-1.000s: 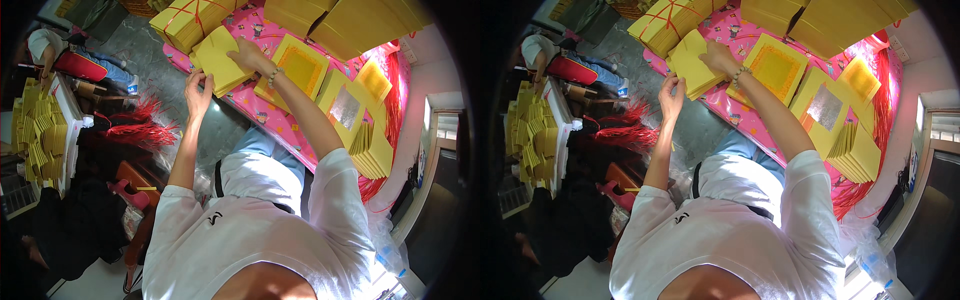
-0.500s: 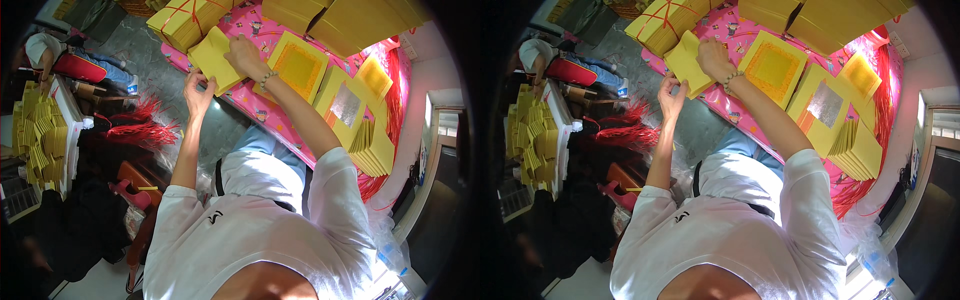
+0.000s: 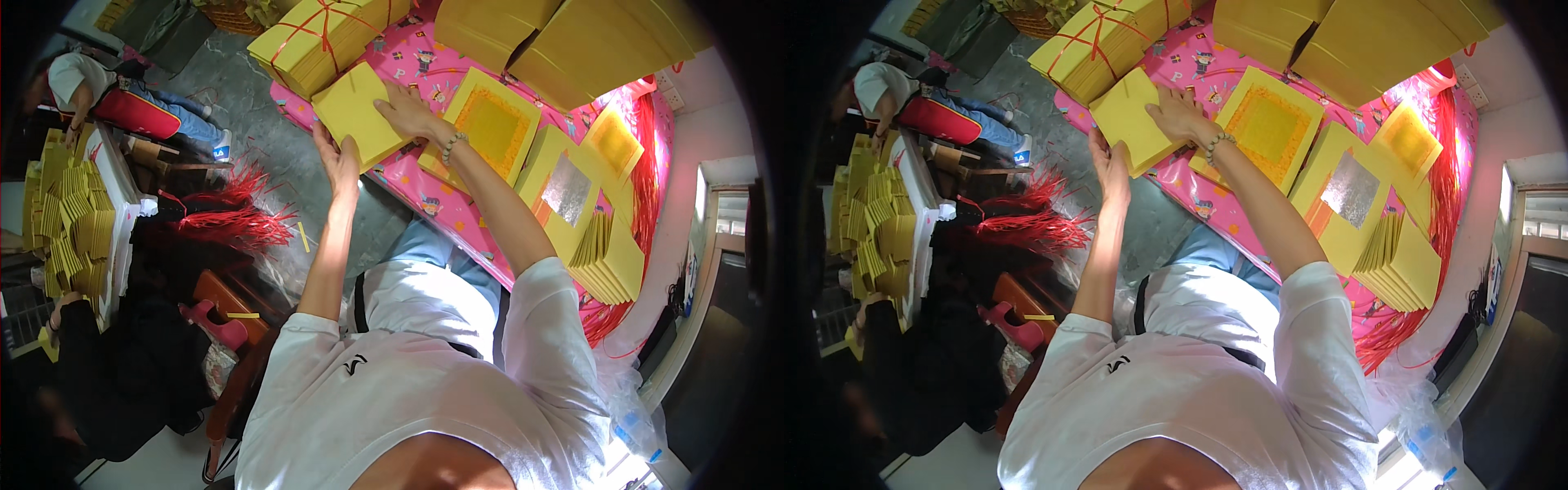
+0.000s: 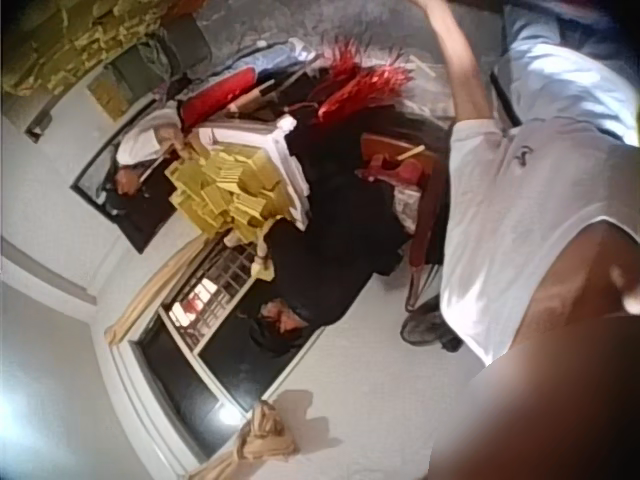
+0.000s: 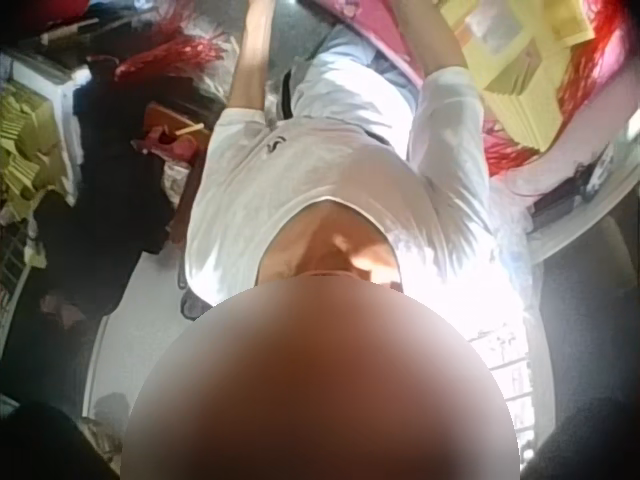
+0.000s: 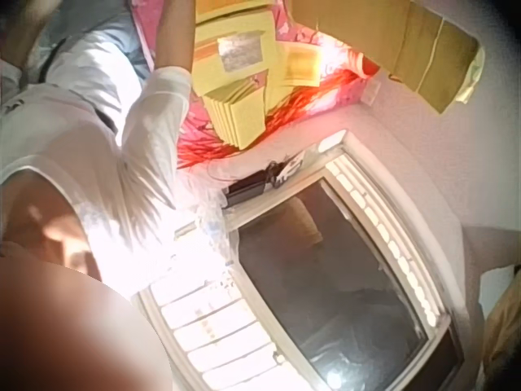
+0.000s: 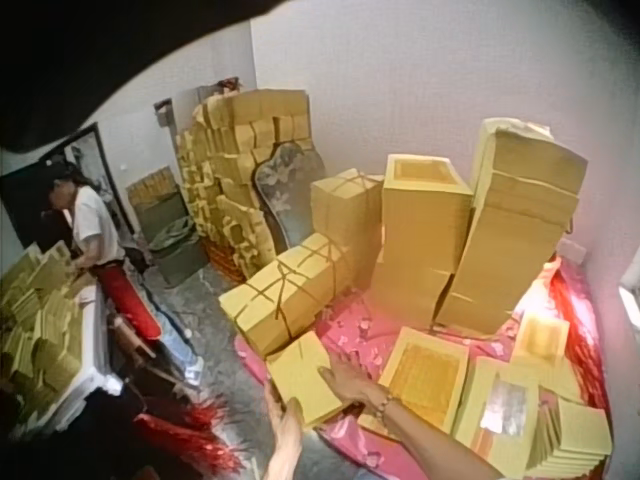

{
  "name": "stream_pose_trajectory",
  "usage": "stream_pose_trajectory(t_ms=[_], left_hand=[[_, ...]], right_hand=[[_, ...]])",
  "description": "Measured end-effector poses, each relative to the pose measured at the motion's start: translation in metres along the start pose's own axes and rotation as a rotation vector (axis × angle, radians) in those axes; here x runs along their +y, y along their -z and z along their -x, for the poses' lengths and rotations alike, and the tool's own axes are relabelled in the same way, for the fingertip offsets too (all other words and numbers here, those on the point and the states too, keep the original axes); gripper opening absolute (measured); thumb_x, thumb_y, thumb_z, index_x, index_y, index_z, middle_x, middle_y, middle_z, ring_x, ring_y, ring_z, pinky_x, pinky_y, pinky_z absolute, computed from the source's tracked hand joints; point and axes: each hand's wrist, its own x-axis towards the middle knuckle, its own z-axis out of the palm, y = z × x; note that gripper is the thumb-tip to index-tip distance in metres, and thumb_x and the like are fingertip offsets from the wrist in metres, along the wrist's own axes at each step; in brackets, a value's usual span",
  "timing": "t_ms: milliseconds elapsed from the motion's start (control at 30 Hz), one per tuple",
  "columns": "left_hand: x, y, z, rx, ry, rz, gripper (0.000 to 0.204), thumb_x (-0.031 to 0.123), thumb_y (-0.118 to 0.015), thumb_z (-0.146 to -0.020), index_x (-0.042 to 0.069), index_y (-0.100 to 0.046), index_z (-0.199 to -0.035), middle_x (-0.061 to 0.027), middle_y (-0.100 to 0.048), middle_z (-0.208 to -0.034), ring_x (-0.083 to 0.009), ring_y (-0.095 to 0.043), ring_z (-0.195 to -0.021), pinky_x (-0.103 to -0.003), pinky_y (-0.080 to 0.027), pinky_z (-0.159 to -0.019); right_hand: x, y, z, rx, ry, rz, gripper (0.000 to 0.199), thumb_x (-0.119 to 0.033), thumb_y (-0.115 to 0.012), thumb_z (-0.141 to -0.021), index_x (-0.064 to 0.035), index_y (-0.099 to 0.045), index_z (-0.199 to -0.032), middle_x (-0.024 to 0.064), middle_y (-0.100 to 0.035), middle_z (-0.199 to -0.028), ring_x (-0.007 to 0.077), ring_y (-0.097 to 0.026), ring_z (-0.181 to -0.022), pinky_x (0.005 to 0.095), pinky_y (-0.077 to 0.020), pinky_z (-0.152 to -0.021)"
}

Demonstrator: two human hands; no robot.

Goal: Organizing and inspecting sheets of yellow joss paper stacks on a table.

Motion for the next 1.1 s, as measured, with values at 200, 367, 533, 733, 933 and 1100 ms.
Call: stream_pose_trajectory(t_ms=[200, 367, 533, 733, 933, 1100], left_hand=[[-0.009, -0.002, -0.003, 0.032, -0.016, -0.357, 0.066, 0.005, -0.040, -0.084, -0.004, -0.014, -0.144, -0.0205, -0.029, -0.144, -0.0282, -0.033, -0.131, -0.035, -0.027, -0.106], [-0.008, -0.005, -0.007, 0.027, -0.035, -0.426, 0.067, 0.009, -0.042, -0.084, -0.006, -0.013, -0.143, -0.0319, -0.019, -0.144, -0.0454, -0.020, -0.131, -0.047, -0.019, -0.110], [-0.010, 0.005, -0.017, -0.040, -0.044, -0.334, 0.068, 0.006, -0.045, -0.082, -0.007, -0.014, -0.142, -0.0290, -0.027, -0.141, -0.0383, -0.030, -0.128, -0.044, -0.022, -0.109], [0.024, 0.008, -0.010, -0.096, 0.041, -0.099, 0.069, 0.002, -0.050, -0.085, -0.006, -0.013, -0.142, -0.0210, -0.032, -0.140, -0.0248, -0.037, -0.125, -0.035, -0.029, -0.105], [0.039, 0.005, 0.004, 0.010, -0.296, -0.515, 0.058, 0.006, -0.057, -0.083, -0.004, -0.032, -0.134, -0.0220, -0.043, -0.124, -0.0325, -0.041, -0.118, -0.038, -0.035, -0.099], [0.066, -0.023, 0.035, -0.178, -0.608, -0.762, 0.047, 0.003, -0.061, -0.077, -0.001, -0.048, -0.122, -0.0208, -0.048, -0.115, -0.0348, -0.046, -0.109, -0.038, -0.042, -0.089]], right_hand=[[-0.010, 0.001, 0.003, -0.061, -0.026, 0.065, 0.067, -0.044, -0.042, -0.089, -0.0052, -0.026, -0.141, 0.0184, -0.034, -0.141, 0.0384, -0.022, -0.134, 0.0563, -0.0231, -0.105], [-0.005, 0.000, -0.001, -0.027, 0.023, 0.022, 0.069, -0.045, -0.044, -0.088, -0.0048, -0.026, -0.141, 0.0188, -0.034, -0.141, 0.0387, -0.024, -0.132, 0.0545, -0.0257, -0.104], [0.008, 0.018, 0.009, 0.182, 0.087, -0.076, 0.062, -0.041, -0.052, -0.087, -0.0042, -0.036, -0.135, 0.0192, -0.041, -0.134, 0.0388, -0.037, -0.124, 0.0493, -0.0341, -0.099], [0.032, 0.094, 0.097, 0.152, 0.219, -0.032, 0.035, -0.031, -0.061, -0.087, -0.0005, -0.061, -0.103, 0.0143, -0.064, -0.095, 0.0257, -0.061, -0.092, 0.0351, -0.0476, -0.082], [0.043, 0.102, 0.193, 0.055, 0.113, 0.319, 0.032, -0.026, -0.068, -0.078, -0.0031, -0.056, -0.098, 0.0133, -0.057, -0.094, 0.0315, -0.058, -0.088, 0.0390, -0.0476, -0.075], [0.048, 0.084, 0.210, 0.119, 0.129, 0.419, 0.035, -0.026, -0.072, -0.073, -0.0034, -0.055, -0.095, 0.0131, -0.056, -0.093, 0.0315, -0.058, -0.088, 0.0400, -0.0478, -0.074]])
